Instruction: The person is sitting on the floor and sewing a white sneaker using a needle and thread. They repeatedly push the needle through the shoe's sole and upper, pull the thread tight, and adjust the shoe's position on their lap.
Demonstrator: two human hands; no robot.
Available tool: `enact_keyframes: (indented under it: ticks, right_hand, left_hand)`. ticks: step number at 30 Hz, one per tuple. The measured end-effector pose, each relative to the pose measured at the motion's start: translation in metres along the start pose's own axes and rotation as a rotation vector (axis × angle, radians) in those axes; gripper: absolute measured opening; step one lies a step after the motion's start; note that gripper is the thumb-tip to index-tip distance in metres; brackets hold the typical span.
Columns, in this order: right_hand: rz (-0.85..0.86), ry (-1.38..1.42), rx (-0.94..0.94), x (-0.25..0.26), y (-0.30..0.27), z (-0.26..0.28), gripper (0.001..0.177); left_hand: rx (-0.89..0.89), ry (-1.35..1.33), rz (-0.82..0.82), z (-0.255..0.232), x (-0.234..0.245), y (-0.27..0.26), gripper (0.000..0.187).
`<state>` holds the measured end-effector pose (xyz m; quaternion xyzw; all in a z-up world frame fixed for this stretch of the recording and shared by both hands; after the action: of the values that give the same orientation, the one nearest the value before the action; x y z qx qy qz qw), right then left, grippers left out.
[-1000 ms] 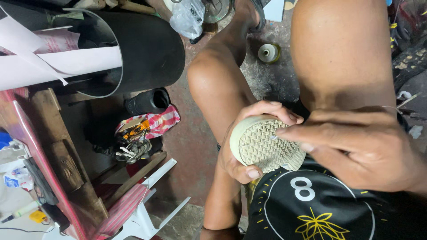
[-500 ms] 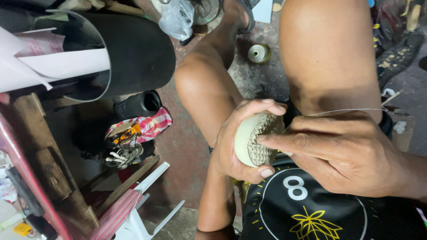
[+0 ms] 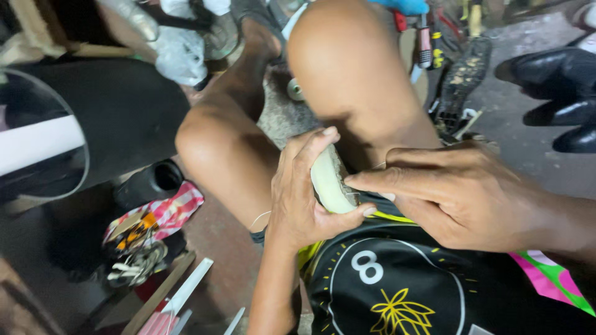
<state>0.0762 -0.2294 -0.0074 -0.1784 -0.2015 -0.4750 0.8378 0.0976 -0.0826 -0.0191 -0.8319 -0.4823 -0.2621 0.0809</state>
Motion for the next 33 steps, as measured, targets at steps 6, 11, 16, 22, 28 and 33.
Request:
enact_keyframes:
  ticks: [6, 11, 16, 22, 28, 33]
  right_hand:
    - [-0.128, -0.020, 0.031, 0.018, -0.013, -0.013, 0.034]
    - [-0.131, -0.048, 0.057, 0.020, -0.017, -0.019, 0.033]
    - [-0.031, 0.040, -0.018, 0.014, -0.018, -0.043, 0.032]
    - [0.020, -0.001, 0.061, 0.019, -0.014, -0.050, 0.032]
    - [-0.086, -0.258, 0.272, 0.029, -0.018, -0.033, 0.031]
    - [-0.079, -0.280, 0.290, 0.026, -0.019, -0.032, 0.029]
  left_hand:
    - [-0.060, 0.053, -0.022, -0.010, -0.022, 0.009, 0.091]
    - [0.044, -0.015, 0.076, -0.005, -0.021, 0.010, 0.067]
    - [0.027, -0.027, 0.167, -0.003, -0.022, 0.021, 0.059]
    - [-0.027, -0.021, 0.257, -0.002, -0.029, 0.040, 0.050]
    - [-0.018, 0.023, 0.251, -0.009, -0.032, 0.047, 0.048]
    - [0.010, 0.055, 0.248, -0.011, -0.034, 0.049, 0.049]
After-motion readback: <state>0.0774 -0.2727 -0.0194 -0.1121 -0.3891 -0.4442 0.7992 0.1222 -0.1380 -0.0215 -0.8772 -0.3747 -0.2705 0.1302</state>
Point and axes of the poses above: each hand's wrist, its own y-axis towards the middle knuckle, its own x-axis out of the back of the hand, z = x × y, the point moved 10 cm from there along y, towards the middle knuckle, and after that the axes turned 5 degrees about -y, right-handed, at the moved point
